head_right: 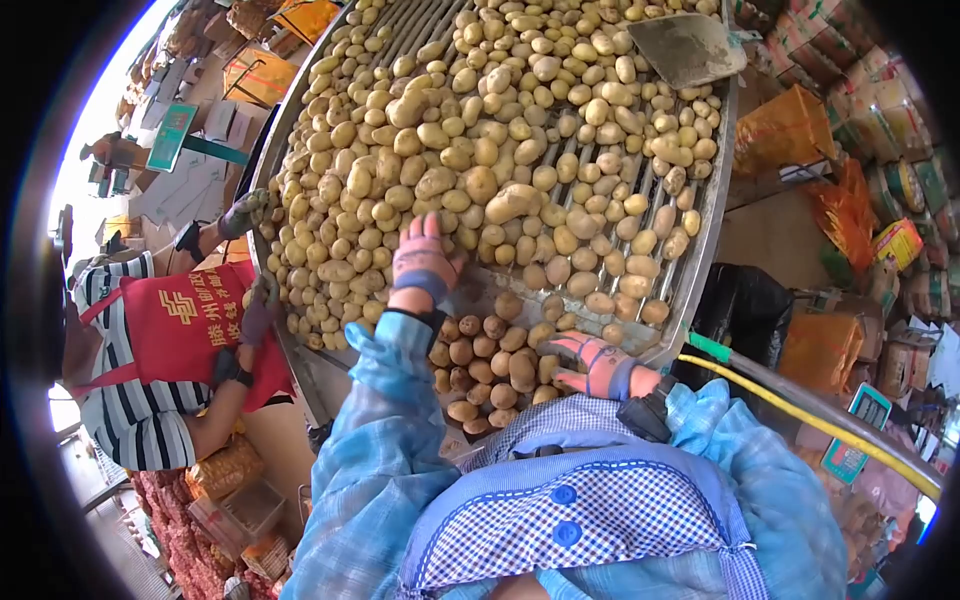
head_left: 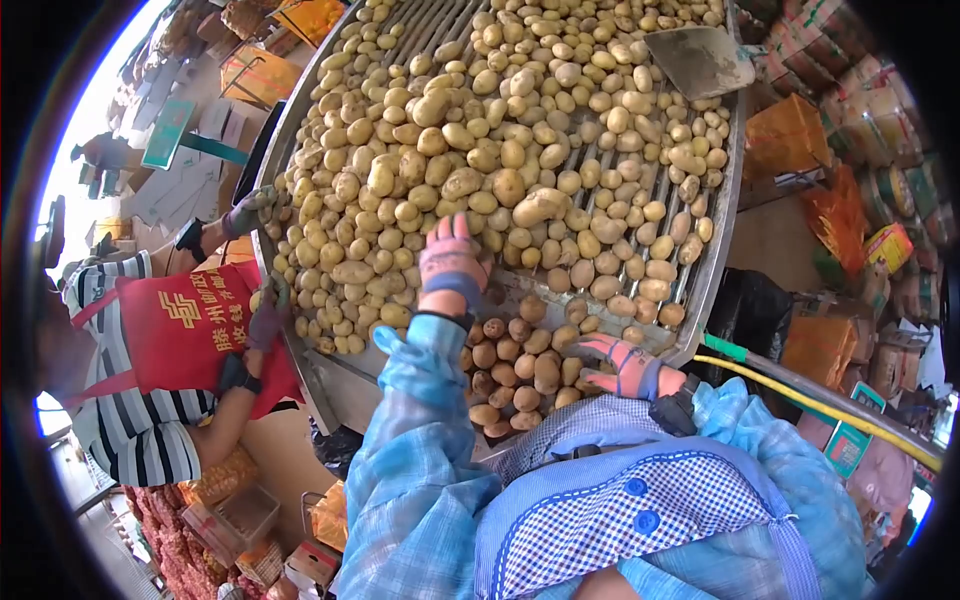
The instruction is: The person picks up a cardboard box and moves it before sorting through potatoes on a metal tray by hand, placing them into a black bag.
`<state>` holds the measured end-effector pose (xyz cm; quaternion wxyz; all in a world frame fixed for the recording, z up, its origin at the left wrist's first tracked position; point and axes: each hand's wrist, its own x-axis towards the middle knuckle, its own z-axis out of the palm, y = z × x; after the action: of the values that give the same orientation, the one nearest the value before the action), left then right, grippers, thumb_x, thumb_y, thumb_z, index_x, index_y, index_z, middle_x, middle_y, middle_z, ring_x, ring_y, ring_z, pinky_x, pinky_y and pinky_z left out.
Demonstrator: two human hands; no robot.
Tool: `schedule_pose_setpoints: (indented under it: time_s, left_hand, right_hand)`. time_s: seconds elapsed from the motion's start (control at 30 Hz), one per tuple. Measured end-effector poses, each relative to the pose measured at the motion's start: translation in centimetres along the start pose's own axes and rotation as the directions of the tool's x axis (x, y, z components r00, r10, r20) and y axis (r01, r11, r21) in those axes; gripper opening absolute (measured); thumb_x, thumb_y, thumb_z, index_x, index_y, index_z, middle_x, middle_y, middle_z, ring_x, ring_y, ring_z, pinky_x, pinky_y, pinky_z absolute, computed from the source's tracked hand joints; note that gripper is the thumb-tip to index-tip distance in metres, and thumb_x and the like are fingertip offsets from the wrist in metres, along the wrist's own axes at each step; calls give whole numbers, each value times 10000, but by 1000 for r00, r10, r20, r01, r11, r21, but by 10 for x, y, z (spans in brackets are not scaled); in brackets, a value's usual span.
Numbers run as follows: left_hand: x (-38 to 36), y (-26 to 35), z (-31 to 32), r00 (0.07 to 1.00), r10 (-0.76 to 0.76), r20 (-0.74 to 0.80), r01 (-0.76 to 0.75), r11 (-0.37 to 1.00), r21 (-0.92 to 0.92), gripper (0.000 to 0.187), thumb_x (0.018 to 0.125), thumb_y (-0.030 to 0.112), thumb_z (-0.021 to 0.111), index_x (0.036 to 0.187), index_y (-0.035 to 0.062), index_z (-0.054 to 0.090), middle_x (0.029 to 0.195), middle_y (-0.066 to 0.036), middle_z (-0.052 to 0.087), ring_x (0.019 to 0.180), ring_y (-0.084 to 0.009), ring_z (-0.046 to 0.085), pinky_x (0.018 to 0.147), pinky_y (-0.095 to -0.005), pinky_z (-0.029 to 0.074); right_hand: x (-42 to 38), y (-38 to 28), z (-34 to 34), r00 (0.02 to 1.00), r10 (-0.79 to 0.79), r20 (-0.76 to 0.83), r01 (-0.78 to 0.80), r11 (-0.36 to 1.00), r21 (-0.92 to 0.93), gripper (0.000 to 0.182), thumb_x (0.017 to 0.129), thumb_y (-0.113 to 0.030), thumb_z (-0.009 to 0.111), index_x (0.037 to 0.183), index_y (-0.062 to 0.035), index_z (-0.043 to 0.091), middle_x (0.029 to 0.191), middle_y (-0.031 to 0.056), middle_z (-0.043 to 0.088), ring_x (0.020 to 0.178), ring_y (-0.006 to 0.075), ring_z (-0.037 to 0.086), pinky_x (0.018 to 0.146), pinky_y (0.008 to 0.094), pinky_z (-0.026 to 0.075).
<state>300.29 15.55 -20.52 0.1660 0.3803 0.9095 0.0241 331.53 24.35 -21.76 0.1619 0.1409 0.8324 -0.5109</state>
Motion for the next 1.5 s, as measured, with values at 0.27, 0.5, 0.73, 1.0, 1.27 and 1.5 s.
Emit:
schedule_pose_setpoints:
  time_s: [0.27, 0.5, 0.73, 1.0, 1.27, 1.5]
  left_hand:
    - [-36, 24, -12, 900, 133, 415, -87, 988, -129, 792, 749, 537, 731, 1363, 101, 485, 1315, -144, 568, 1213, -321, 544, 1035, -405, 424]
    - [45, 76, -1, 935, 314, -165, -322, 947, -23, 677, 734, 364, 770, 1308, 115, 513, 1264, -98, 571, 1202, -330, 513, 996, -427, 429]
    - [1, 87, -26, 859, 460, 223, -323, 826, -461, 609, 764, 376, 762, 1247, 69, 554, 1171, -150, 621, 1123, -315, 588, 972, -398, 461]
    - [74, 68, -14, 949, 312, 45, -315, 943, 108, 643, 758, 246, 717, 1343, 134, 472, 1415, -89, 440, 1275, -333, 445, 1008, -461, 422]
    - [26, 69, 1, 952, 292, 91, -142, 687, -713, 598, 843, 359, 657, 1330, 57, 486, 1198, -145, 606, 1038, -282, 621, 862, -346, 514]
    - [-111, 113, -45, 791, 610, 49, 17, 58, -998, 585, 925, 285, 560, 1373, -63, 417, 1282, -157, 577, 1215, -234, 542, 1047, -343, 405]
  right_hand:
    - [-3, -3, -7, 995, 30, -94, -24, 997, 68, 593, 851, -308, 685, 1367, -104, 476, 1362, 182, 487, 1243, 366, 488, 1040, 422, 413]
    - [-2, -18, -15, 995, 10, -100, -5, 999, 49, 618, 829, -266, 715, 1372, -107, 467, 1349, 187, 497, 1237, 361, 493, 1042, 421, 415]
    - [-6, 17, 2, 962, 75, -262, 226, 317, 921, 734, 921, -271, 642, 1507, -92, 238, 1399, 133, 469, 1306, 261, 451, 1087, 433, 391]
    - [-34, 3, 7, 945, 325, 32, 57, -261, 964, 375, 977, -291, 541, 1267, -53, 553, 1158, 105, 613, 1074, 227, 611, 925, 334, 524]
    - [-29, 6, 1, 931, 319, -179, 273, -280, 920, 320, 921, -134, 621, 1213, -24, 549, 1185, 125, 612, 1040, 252, 636, 878, 329, 562]
    - [-40, -45, -26, 984, 96, -150, 177, -396, 901, 591, 987, -510, 415, 1386, -74, 436, 1328, 143, 526, 1236, 330, 517, 997, 537, 474]
